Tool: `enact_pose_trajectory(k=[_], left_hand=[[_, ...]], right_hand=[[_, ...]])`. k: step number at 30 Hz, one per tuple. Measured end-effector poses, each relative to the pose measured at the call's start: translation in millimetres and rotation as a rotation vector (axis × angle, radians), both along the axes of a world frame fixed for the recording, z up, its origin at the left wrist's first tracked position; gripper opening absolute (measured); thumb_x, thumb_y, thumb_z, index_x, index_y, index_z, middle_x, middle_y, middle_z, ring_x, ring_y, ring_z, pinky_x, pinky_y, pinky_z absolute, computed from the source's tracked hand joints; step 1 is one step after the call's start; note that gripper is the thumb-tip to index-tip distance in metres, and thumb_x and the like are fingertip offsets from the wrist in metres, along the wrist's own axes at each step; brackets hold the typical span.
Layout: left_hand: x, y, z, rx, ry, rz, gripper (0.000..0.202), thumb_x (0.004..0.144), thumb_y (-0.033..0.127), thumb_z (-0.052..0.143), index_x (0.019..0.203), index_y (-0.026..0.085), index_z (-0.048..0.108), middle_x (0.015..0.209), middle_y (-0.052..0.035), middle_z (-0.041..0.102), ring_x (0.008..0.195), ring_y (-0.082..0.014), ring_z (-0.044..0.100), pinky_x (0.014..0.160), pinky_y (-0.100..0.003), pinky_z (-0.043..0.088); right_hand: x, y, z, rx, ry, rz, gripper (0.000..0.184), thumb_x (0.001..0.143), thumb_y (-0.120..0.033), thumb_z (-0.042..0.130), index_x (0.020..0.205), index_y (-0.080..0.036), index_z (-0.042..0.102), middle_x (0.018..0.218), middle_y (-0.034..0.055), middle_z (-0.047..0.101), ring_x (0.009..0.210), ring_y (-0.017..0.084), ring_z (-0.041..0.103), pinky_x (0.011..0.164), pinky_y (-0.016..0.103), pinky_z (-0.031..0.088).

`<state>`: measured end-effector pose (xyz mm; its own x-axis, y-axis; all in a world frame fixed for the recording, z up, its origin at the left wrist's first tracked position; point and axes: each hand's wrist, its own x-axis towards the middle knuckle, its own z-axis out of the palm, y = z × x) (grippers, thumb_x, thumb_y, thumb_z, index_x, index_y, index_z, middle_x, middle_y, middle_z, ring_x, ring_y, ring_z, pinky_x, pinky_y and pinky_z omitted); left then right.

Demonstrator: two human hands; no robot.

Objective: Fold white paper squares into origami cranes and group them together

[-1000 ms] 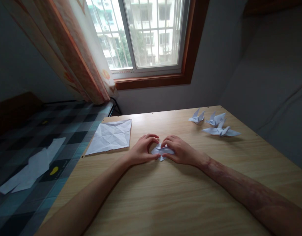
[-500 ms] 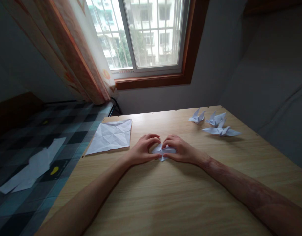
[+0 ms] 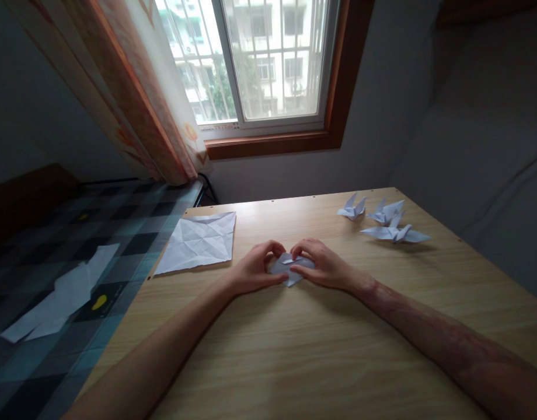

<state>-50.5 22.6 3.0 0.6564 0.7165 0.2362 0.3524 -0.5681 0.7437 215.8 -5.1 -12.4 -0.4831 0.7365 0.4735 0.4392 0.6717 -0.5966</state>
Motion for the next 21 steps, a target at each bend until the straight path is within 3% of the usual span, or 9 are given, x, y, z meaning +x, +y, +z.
enact_pose_trajectory(k=[5, 9, 13, 16, 21], left_hand=[[3, -3, -8.5, -0.130, -0.124, -0.049, 0.049, 0.090, 0.033, 0.084, 0.131, 0.024, 0.059, 0.110, -0.0046, 0.072, 0.091, -0.0168, 0.069, 0.076, -0.028, 0.058], [5, -4, -15.6, -0.115, -0.154, -0.012, 0.047, 0.092, 0.033, 0.082, 0.133, 0.025, 0.059, 0.106, -0.0036, 0.072, 0.086, -0.0151, 0.069, 0.071, -0.025, 0.057], [8, -4, -11.2, 0.115, -0.121, 0.049, 0.025, 0.094, 0.027, 0.078, 0.117, 0.022, 0.070, 0.099, -0.0029, 0.076, 0.085, -0.0156, 0.070, 0.079, -0.029, 0.057], [11, -6, -2.6, 0.344, -0.091, 0.090, 0.004, 0.097, 0.022, 0.076, 0.100, 0.021, 0.073, 0.093, -0.0028, 0.076, 0.084, -0.0165, 0.070, 0.082, -0.031, 0.055], [11, -9, 6.0, 0.659, -0.013, 0.112, 0.006, 0.103, 0.022, 0.071, 0.098, 0.022, 0.072, 0.092, -0.0014, 0.076, 0.086, -0.0171, 0.070, 0.092, -0.034, 0.052]], right_hand=[[2, 3, -2.8, -0.079, 0.059, -0.019, 0.015, 0.104, -0.037, 0.075, 0.100, -0.023, 0.069, 0.097, 0.0035, 0.076, 0.093, 0.023, 0.069, 0.090, 0.037, 0.051], [3, 5, -7.3, -0.083, 0.132, -0.035, 0.015, 0.103, -0.035, 0.075, 0.095, -0.024, 0.069, 0.091, 0.0018, 0.075, 0.088, 0.021, 0.070, 0.085, 0.035, 0.053], [2, 2, -7.3, -0.086, 0.237, -0.076, 0.014, 0.100, -0.031, 0.078, 0.109, -0.026, 0.068, 0.095, 0.0018, 0.078, 0.088, 0.022, 0.074, 0.078, 0.033, 0.056], [0, 0, -4.3, 0.031, 0.246, -0.105, 0.029, 0.101, -0.029, 0.079, 0.128, -0.028, 0.069, 0.098, 0.0024, 0.082, 0.093, 0.023, 0.076, 0.086, 0.038, 0.058], [-2, -1, 1.7, 0.375, 0.139, -0.095, 0.012, 0.103, -0.018, 0.073, 0.104, -0.029, 0.076, 0.095, 0.0009, 0.084, 0.088, 0.022, 0.074, 0.106, 0.048, 0.054]])
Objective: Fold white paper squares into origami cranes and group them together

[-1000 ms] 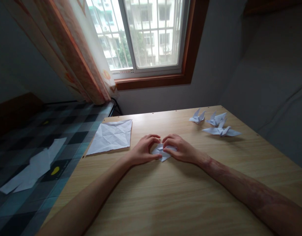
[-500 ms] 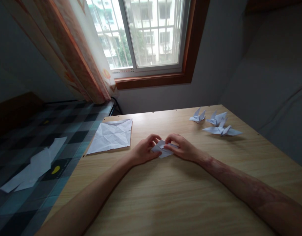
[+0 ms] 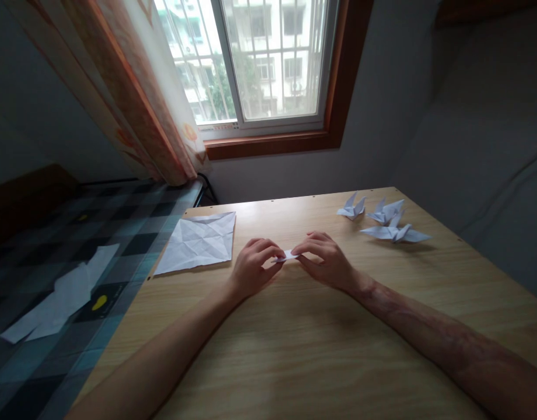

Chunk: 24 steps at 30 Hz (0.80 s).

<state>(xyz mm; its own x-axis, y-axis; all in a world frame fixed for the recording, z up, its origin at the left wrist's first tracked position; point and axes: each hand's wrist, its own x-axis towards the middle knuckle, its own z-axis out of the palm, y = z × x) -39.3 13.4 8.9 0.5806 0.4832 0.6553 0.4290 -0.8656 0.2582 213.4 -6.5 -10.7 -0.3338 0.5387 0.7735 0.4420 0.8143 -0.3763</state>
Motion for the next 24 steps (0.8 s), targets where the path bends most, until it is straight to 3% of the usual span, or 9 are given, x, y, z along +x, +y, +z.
enact_pose_trajectory(k=[4, 7, 10, 13, 15, 18, 24], left_hand=[[-2.3, 1.4, -4.1, 0.068, 0.158, 0.030, 0.007, 0.104, 0.024, 0.067, 0.099, 0.022, 0.070, 0.097, -0.0036, 0.076, 0.092, -0.0210, 0.070, 0.095, -0.038, 0.051], [-4.2, 4.4, -8.1, -0.027, 0.260, 0.032, 0.007, 0.100, 0.018, 0.064, 0.100, 0.023, 0.069, 0.103, -0.0058, 0.076, 0.097, -0.0239, 0.068, 0.091, -0.038, 0.051], [-5.3, 5.2, -6.9, -0.137, 0.289, -0.004, 0.020, 0.088, 0.012, 0.065, 0.104, 0.023, 0.070, 0.110, -0.0067, 0.075, 0.101, -0.0255, 0.069, 0.094, -0.039, 0.053], [-5.0, 3.3, -2.9, -0.198, 0.291, -0.059, 0.028, 0.080, 0.019, 0.074, 0.107, 0.025, 0.072, 0.116, -0.0074, 0.075, 0.104, -0.0275, 0.070, 0.100, -0.042, 0.053], [-4.5, 2.3, -1.9, -0.216, 0.273, -0.077, 0.023, 0.084, 0.029, 0.079, 0.105, 0.026, 0.074, 0.116, -0.0078, 0.076, 0.104, -0.0274, 0.071, 0.102, -0.043, 0.052], [-4.3, 3.5, -4.1, -0.232, 0.249, -0.080, 0.013, 0.097, 0.038, 0.074, 0.099, 0.026, 0.077, 0.107, -0.0072, 0.078, 0.097, -0.0242, 0.072, 0.098, -0.041, 0.053], [-3.2, 9.0, -4.4, -0.342, 0.193, -0.119, 0.022, 0.104, 0.037, 0.067, 0.092, 0.022, 0.078, 0.089, -0.0060, 0.076, 0.084, -0.0200, 0.069, 0.086, -0.036, 0.052]], right_hand=[[1.2, -0.1, -0.6, 0.055, -0.132, 0.026, 0.016, 0.100, -0.012, 0.070, 0.101, -0.027, 0.075, 0.101, 0.0019, 0.083, 0.095, 0.023, 0.071, 0.102, 0.045, 0.054], [2.3, 2.7, -4.8, -0.023, -0.219, 0.071, 0.018, 0.096, -0.008, 0.071, 0.097, -0.025, 0.074, 0.100, 0.0040, 0.081, 0.093, 0.023, 0.069, 0.091, 0.040, 0.055], [3.3, 5.5, -8.0, -0.137, -0.232, 0.097, 0.019, 0.092, -0.007, 0.071, 0.096, -0.026, 0.074, 0.100, 0.0045, 0.080, 0.091, 0.024, 0.069, 0.088, 0.039, 0.055], [4.3, 5.3, -7.2, -0.201, -0.264, 0.116, 0.012, 0.096, -0.016, 0.074, 0.097, -0.027, 0.076, 0.101, 0.0048, 0.080, 0.091, 0.025, 0.070, 0.090, 0.041, 0.055], [4.7, 3.8, -4.9, -0.212, -0.288, 0.128, 0.005, 0.099, -0.025, 0.076, 0.096, -0.028, 0.077, 0.102, 0.0057, 0.080, 0.091, 0.026, 0.070, 0.090, 0.043, 0.055], [5.0, 1.6, -1.6, -0.228, -0.291, 0.134, 0.011, 0.103, -0.032, 0.074, 0.094, -0.028, 0.079, 0.104, 0.0071, 0.080, 0.091, 0.026, 0.070, 0.091, 0.044, 0.055], [5.3, 4.8, -3.5, -0.282, -0.233, 0.133, 0.014, 0.106, -0.026, 0.068, 0.095, -0.025, 0.078, 0.099, 0.0078, 0.078, 0.092, 0.025, 0.070, 0.089, 0.041, 0.054]])
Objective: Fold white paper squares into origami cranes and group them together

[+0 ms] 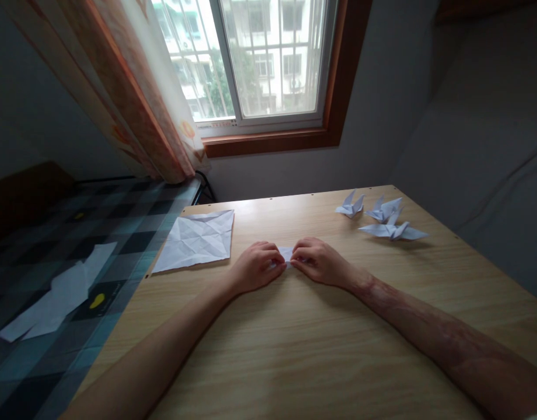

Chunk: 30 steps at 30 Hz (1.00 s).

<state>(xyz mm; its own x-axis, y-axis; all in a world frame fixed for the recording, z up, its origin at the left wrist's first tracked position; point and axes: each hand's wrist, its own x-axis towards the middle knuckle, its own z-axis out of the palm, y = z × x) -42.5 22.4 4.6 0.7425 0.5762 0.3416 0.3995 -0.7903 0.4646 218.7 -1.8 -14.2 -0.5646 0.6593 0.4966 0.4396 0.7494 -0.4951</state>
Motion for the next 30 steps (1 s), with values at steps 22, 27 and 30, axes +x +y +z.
enact_pose_trajectory(k=[22, 27, 30], left_hand=[[0, 0, -2.4, -0.003, 0.003, 0.056, 0.018, 0.102, 0.039, 0.072, 0.099, 0.026, 0.084, 0.094, -0.0054, 0.076, 0.087, -0.0204, 0.071, 0.092, -0.037, 0.053], [-1, 0, -3.3, 0.091, 0.004, 0.066, 0.015, 0.103, 0.037, 0.073, 0.104, 0.029, 0.085, 0.110, -0.0054, 0.079, 0.100, -0.0229, 0.073, 0.103, -0.043, 0.050], [-1, -1, -2.1, 0.092, -0.006, 0.055, 0.014, 0.104, 0.036, 0.072, 0.104, 0.030, 0.085, 0.116, -0.0051, 0.080, 0.103, -0.0225, 0.074, 0.104, -0.043, 0.051]], right_hand=[[1, 8, -7.6, -0.115, 0.041, -0.126, 0.033, 0.095, -0.022, 0.081, 0.128, -0.025, 0.075, 0.127, 0.0108, 0.074, 0.121, 0.032, 0.064, 0.107, 0.049, 0.053], [1, 6, -7.6, -0.085, 0.041, -0.181, 0.025, 0.092, -0.021, 0.084, 0.114, -0.023, 0.072, 0.115, 0.0092, 0.073, 0.112, 0.030, 0.062, 0.099, 0.046, 0.052], [2, 6, -8.1, -0.049, 0.014, -0.223, 0.016, 0.094, -0.023, 0.083, 0.101, -0.023, 0.068, 0.107, 0.0082, 0.071, 0.105, 0.029, 0.061, 0.092, 0.043, 0.051]])
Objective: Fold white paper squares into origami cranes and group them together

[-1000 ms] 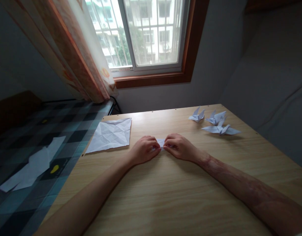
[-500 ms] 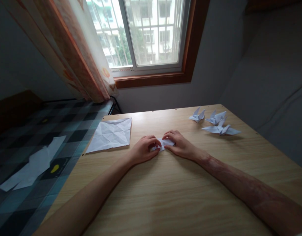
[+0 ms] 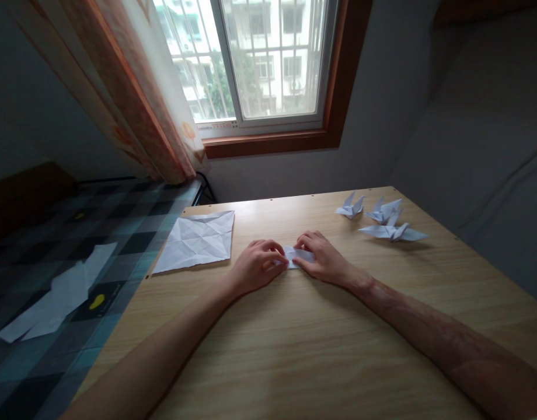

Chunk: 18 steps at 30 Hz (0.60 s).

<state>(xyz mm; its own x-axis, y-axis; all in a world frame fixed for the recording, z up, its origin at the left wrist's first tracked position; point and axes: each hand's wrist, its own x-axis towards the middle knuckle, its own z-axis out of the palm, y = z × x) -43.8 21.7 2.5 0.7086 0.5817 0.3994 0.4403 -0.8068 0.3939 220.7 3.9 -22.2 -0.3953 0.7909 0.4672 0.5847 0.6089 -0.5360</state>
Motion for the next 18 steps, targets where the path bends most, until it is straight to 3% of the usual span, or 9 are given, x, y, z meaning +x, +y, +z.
enact_pose_trajectory(k=[4, 10, 14, 18], left_hand=[[0.6, -0.1, 1.4, -0.029, -0.001, -0.012, 0.017, 0.105, 0.037, 0.070, 0.105, 0.030, 0.086, 0.118, -0.0059, 0.080, 0.105, -0.0222, 0.073, 0.106, -0.043, 0.052], [1.8, -1.3, -0.1, -0.007, 0.023, -0.009, 0.016, 0.107, 0.034, 0.066, 0.105, 0.029, 0.082, 0.123, -0.0060, 0.078, 0.112, -0.0240, 0.073, 0.112, -0.045, 0.050], [1.1, -0.6, -3.4, -0.004, 0.037, 0.019, 0.012, 0.105, 0.032, 0.067, 0.111, 0.028, 0.077, 0.131, -0.0071, 0.074, 0.119, -0.0259, 0.071, 0.114, -0.045, 0.050], [0.7, 0.1, -5.8, -0.055, -0.011, 0.077, 0.034, 0.098, 0.032, 0.075, 0.131, 0.026, 0.068, 0.131, -0.0089, 0.074, 0.118, -0.0279, 0.072, 0.109, -0.045, 0.053]], right_hand=[[0.6, 0.3, -1.7, 0.036, -0.044, -0.039, 0.015, 0.096, -0.026, 0.082, 0.095, -0.023, 0.067, 0.104, 0.0081, 0.070, 0.102, 0.029, 0.060, 0.091, 0.044, 0.049], [1.1, 4.8, -6.8, 0.024, -0.001, 0.004, 0.011, 0.100, -0.027, 0.079, 0.111, -0.025, 0.075, 0.117, 0.0095, 0.074, 0.113, 0.030, 0.063, 0.100, 0.047, 0.050], [2.3, 6.2, -6.1, -0.037, 0.071, 0.026, 0.014, 0.099, -0.024, 0.079, 0.112, -0.024, 0.077, 0.114, 0.0078, 0.076, 0.110, 0.028, 0.065, 0.098, 0.044, 0.050], [1.8, 3.7, -2.6, -0.091, 0.133, 0.013, 0.011, 0.095, -0.018, 0.078, 0.104, -0.024, 0.078, 0.099, 0.0046, 0.077, 0.097, 0.025, 0.068, 0.089, 0.040, 0.052]])
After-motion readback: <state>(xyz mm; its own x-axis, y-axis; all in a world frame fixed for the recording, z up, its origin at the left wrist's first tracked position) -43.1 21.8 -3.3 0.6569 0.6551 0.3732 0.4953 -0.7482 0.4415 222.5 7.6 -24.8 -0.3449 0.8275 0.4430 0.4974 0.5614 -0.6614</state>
